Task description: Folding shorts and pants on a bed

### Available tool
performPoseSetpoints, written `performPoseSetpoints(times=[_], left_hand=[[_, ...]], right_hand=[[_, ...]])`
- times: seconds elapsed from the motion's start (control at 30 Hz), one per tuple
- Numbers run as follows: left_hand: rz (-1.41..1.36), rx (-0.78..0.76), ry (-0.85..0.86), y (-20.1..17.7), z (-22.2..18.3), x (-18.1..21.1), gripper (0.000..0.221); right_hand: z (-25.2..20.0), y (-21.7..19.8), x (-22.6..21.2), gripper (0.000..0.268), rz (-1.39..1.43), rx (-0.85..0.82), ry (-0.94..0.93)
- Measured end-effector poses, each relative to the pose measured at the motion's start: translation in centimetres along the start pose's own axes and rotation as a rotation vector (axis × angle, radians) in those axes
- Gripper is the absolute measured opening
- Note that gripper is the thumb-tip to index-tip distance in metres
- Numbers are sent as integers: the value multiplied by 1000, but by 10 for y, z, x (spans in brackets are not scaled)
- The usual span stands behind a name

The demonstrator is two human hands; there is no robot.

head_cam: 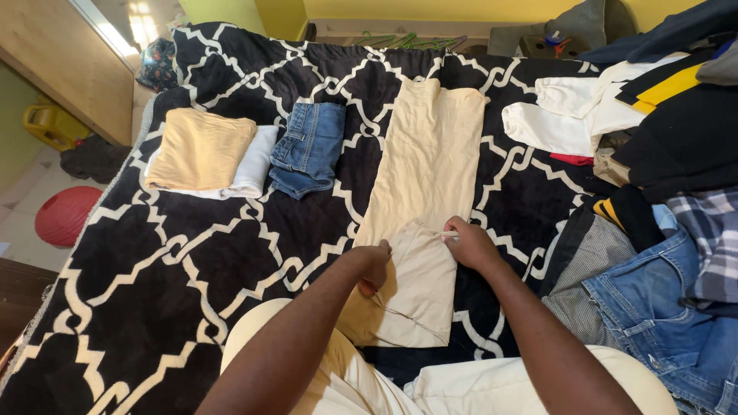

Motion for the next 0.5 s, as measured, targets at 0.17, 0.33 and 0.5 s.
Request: performPoseSetpoints(times=[0.17, 0.33, 0.5], left_hand=[[369, 212, -13, -35, 35, -29, 60], [62, 327, -223, -88, -26, -59, 52], [-415, 17, -319, -56, -45, -67, 57]], right_hand=[[-8, -8, -20, 38, -138, 32, -56], [-27, -3, -41, 25, -222, 4, -162], [-96, 47, -89, 50, -275, -329, -331]])
Point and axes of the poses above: each hand's wrist, its own z-axis towards the middle knuckle, its own y-axis out of the palm, x = y × z, the point moved 8 cm from there along z, towards the middle knuckle, and after that the axes turned 11 degrees about x, right-handed, at the moved point
